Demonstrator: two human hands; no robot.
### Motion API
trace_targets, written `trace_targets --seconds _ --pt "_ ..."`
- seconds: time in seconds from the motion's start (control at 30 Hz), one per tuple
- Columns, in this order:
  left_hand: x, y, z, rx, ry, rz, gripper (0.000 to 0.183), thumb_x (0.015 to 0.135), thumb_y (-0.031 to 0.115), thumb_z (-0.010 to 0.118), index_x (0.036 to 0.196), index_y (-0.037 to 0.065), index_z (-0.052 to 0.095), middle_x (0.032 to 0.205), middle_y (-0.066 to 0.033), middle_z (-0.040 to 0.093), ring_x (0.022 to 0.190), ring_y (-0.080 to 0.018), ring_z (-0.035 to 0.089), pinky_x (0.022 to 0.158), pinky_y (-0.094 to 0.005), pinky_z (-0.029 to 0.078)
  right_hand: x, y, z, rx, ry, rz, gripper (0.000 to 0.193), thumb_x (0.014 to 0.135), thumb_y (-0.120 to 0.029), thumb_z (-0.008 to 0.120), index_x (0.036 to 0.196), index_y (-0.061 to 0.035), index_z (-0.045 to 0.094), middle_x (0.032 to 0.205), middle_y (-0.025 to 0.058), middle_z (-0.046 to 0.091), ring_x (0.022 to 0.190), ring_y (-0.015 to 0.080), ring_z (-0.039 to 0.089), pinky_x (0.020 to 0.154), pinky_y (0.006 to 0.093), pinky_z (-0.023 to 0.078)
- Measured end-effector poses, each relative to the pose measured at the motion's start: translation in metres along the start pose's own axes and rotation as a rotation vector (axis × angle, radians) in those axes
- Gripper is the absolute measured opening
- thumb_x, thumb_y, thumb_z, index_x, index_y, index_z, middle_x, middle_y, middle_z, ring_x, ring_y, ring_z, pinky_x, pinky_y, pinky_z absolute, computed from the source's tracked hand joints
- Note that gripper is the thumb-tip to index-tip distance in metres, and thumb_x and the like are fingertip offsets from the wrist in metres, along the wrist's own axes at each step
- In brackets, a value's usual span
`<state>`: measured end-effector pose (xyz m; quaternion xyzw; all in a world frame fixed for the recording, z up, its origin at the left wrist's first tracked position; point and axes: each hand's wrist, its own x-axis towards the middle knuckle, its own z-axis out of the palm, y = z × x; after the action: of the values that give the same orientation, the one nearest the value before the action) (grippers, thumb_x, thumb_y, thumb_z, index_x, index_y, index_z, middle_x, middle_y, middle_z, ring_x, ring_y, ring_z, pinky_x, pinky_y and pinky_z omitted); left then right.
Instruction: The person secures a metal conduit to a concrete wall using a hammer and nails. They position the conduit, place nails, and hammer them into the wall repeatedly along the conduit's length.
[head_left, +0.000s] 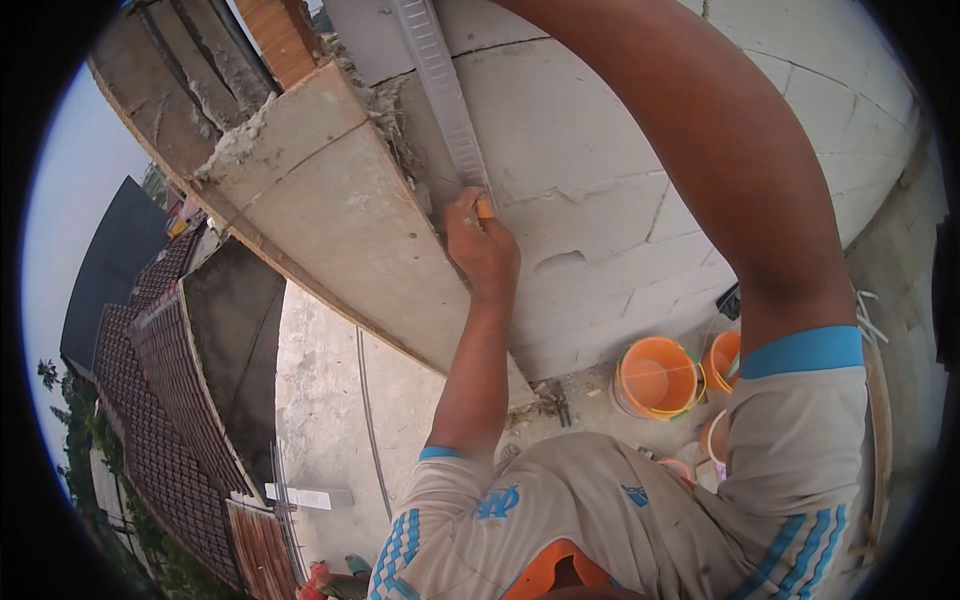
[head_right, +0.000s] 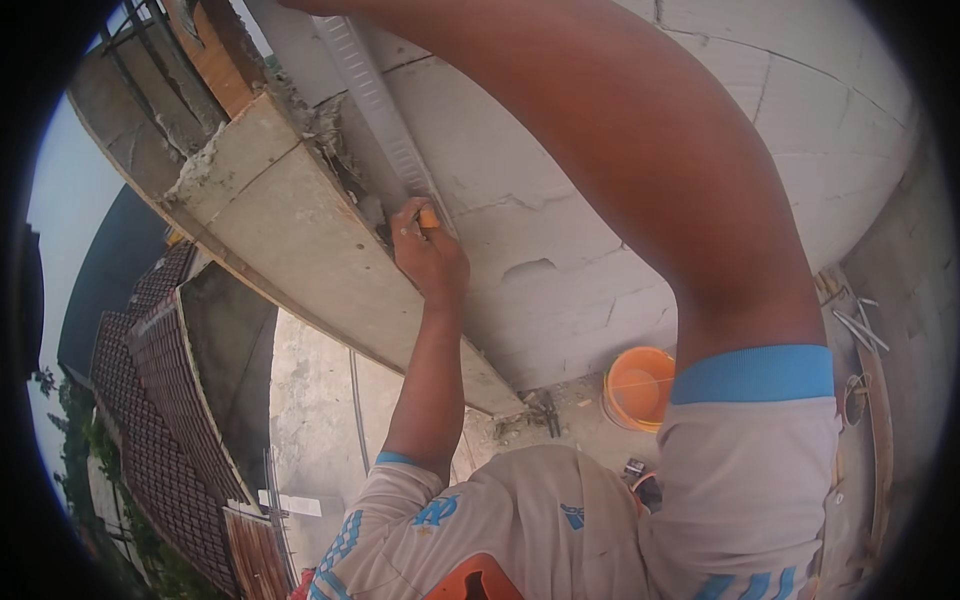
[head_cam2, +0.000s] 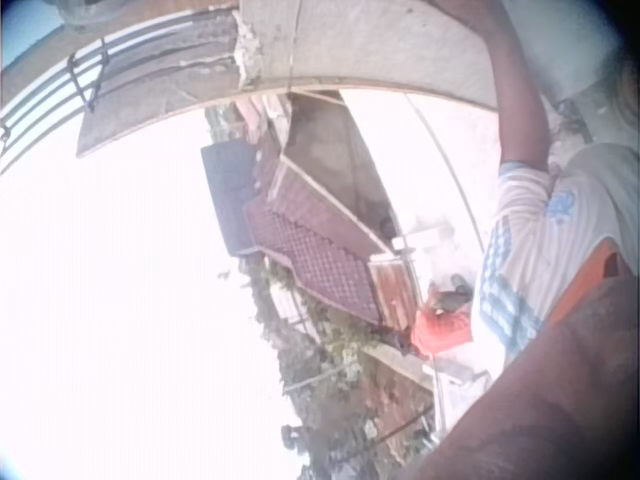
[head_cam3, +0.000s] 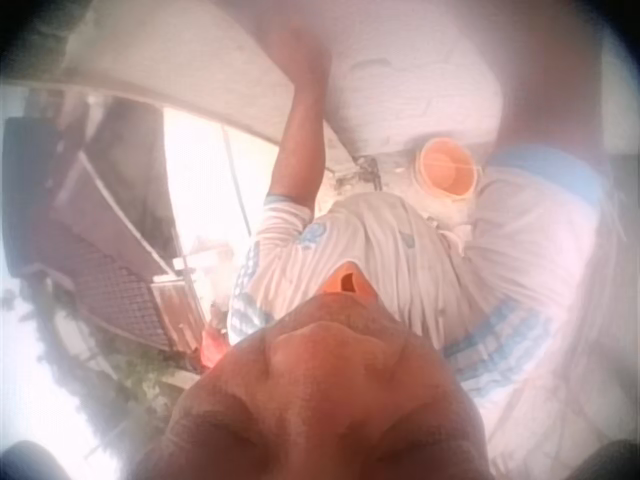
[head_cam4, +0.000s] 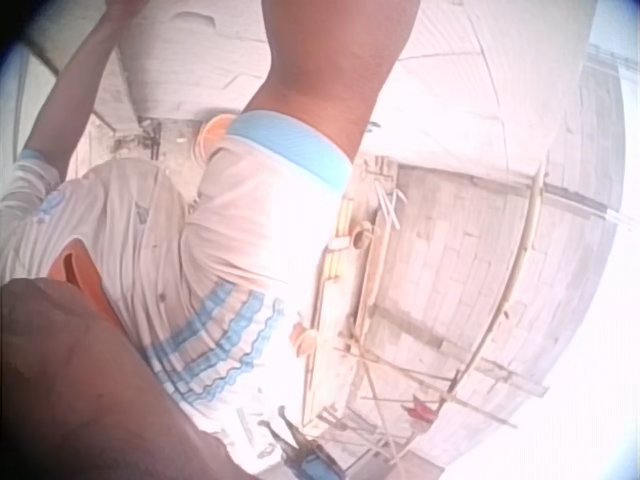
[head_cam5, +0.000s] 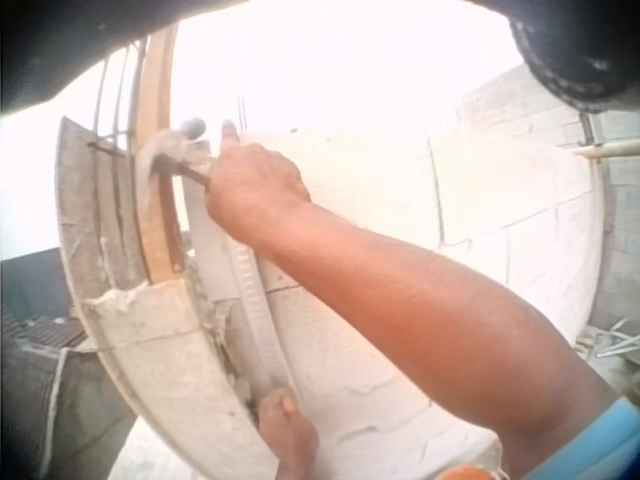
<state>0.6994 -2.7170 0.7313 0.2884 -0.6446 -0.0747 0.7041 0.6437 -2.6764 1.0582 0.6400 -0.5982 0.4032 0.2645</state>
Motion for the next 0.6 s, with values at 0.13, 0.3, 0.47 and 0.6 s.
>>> trace_targets --seconds 0.13,0.3,0.47,0.6 --pt "0.001 0.000 -0.002 0.000 -0.005 0.000 0.016 0.088 -0.003 0.053 0.101 -0.001 0.062 0.094 -0.0147 0.060 0.088 -0.0314 0.062 0.080 -0.0363 0.049 -0.010 0.002 -0.011 0.086 -0.095 -0.071 0.072 0.093 -0.031 0.059 0.145 0.0083 0.029 0.096 0.0228 0.068 0.091 0.0328 0.067 0.078 0.0412 0.053" --pt "0.004 0.000 0.004 -0.010 0.000 0.043 0.024 0.081 -0.010 0.055 0.102 -0.001 0.062 0.093 -0.0150 0.060 0.086 -0.0321 0.063 0.078 -0.0362 0.050 -0.012 0.004 -0.004 0.120 0.115 -0.104 0.070 0.094 -0.038 0.058 0.140 0.0096 0.036 0.091 0.0222 0.067 0.090 0.0330 0.066 0.078 0.0417 0.053" --pt "0.004 -0.005 0.003 0.076 -0.039 0.069 0.032 0.076 -0.015 0.055 0.103 0.000 0.061 0.093 -0.0143 0.060 0.084 -0.0320 0.063 0.073 -0.0365 0.051 -0.041 0.021 -0.018 0.473 0.047 0.004 0.059 0.094 -0.041 0.059 0.128 0.0057 0.046 0.087 0.0197 0.066 0.083 0.0308 0.066 0.078 0.0421 0.053" --pt "0.003 -0.006 0.000 0.013 -0.034 0.056 0.036 0.074 -0.016 0.055 0.104 0.002 0.061 0.092 -0.0151 0.060 0.084 -0.0330 0.063 0.071 -0.0377 0.051 -0.112 0.028 -0.029 0.916 -0.262 0.345 0.031 0.095 -0.034 0.059 0.096 -0.0039 0.051 0.064 0.0033 0.053 0.053 0.0124 0.058 0.049 0.0302 0.054"
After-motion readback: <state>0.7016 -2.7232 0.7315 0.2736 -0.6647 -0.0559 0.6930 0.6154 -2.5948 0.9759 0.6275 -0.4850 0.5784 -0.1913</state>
